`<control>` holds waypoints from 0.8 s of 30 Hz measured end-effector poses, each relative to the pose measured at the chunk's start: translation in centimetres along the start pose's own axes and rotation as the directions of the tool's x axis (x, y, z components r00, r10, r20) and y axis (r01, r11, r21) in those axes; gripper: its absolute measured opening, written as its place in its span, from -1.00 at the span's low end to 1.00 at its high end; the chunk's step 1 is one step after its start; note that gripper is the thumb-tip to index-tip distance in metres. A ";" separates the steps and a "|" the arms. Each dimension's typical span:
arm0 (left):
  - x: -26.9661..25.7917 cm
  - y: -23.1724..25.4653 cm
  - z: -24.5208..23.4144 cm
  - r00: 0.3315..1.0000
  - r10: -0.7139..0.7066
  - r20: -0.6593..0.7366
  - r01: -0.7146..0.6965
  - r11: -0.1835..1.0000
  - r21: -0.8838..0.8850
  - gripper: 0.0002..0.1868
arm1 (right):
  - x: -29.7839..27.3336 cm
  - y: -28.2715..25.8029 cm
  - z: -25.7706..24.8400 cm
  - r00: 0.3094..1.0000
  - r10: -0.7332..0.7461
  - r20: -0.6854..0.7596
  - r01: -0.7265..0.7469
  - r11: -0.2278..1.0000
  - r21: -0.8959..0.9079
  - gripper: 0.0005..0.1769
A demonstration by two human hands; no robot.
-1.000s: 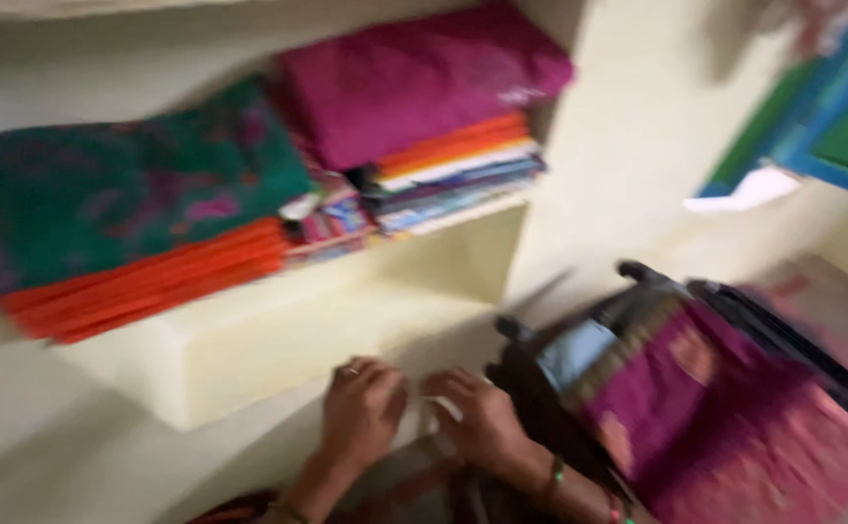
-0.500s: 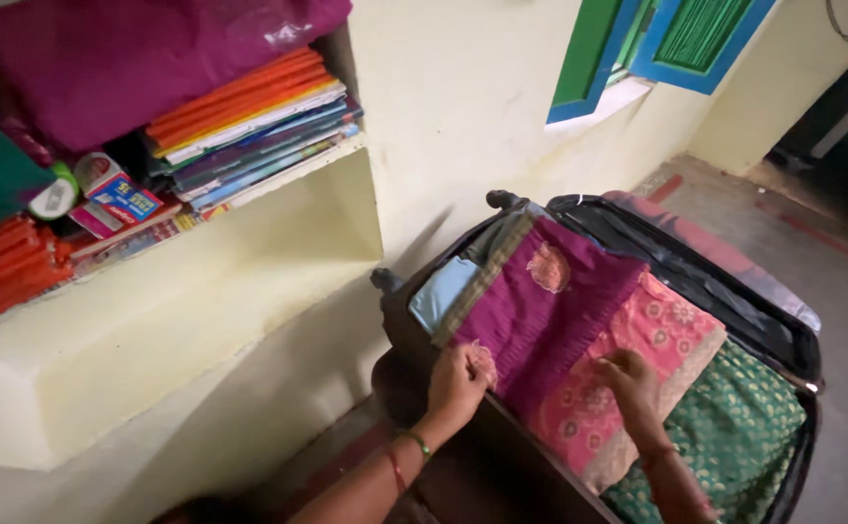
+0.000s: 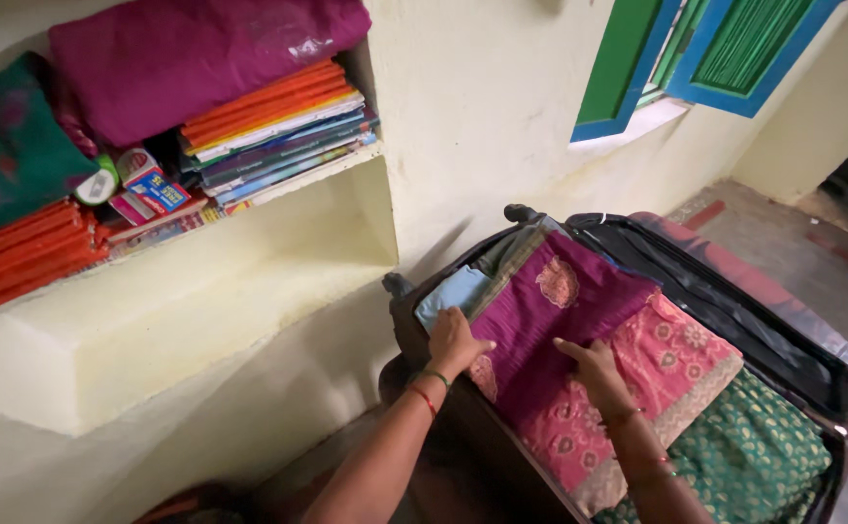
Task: The person unzips a brown suitcase, removes several folded garments, and places them onto two shelves in a wall niche.
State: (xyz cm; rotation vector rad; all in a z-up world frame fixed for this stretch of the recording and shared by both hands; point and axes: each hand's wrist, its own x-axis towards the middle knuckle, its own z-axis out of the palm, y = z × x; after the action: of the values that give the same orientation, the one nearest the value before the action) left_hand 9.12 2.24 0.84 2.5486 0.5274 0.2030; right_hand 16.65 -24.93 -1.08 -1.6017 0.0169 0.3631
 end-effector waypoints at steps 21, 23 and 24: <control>2.3 1.0 -1.8 0.864 0.188 0.466 0.473 0.010 -0.881 -0.49 | 2.2 0.5 0.4 0.939 0.307 0.155 -0.336 0.720 0.607 -0.75; -1.3 0.3 -1.0 0.841 0.334 0.426 0.540 -0.457 -0.707 -0.09 | 3.0 1.5 0.3 0.940 0.238 0.242 -0.340 0.688 0.642 -0.71; -2.8 0.4 0.0 0.876 0.266 0.402 0.482 -0.521 -0.705 -0.06 | 3.4 2.2 0.2 0.933 0.167 0.319 -0.347 0.651 0.675 -0.67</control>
State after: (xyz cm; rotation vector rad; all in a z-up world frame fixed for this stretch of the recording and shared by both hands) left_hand 6.67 0.83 0.95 0.3613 0.1609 -0.0703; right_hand 19.36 -24.15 -4.02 -0.7440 0.1960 0.6731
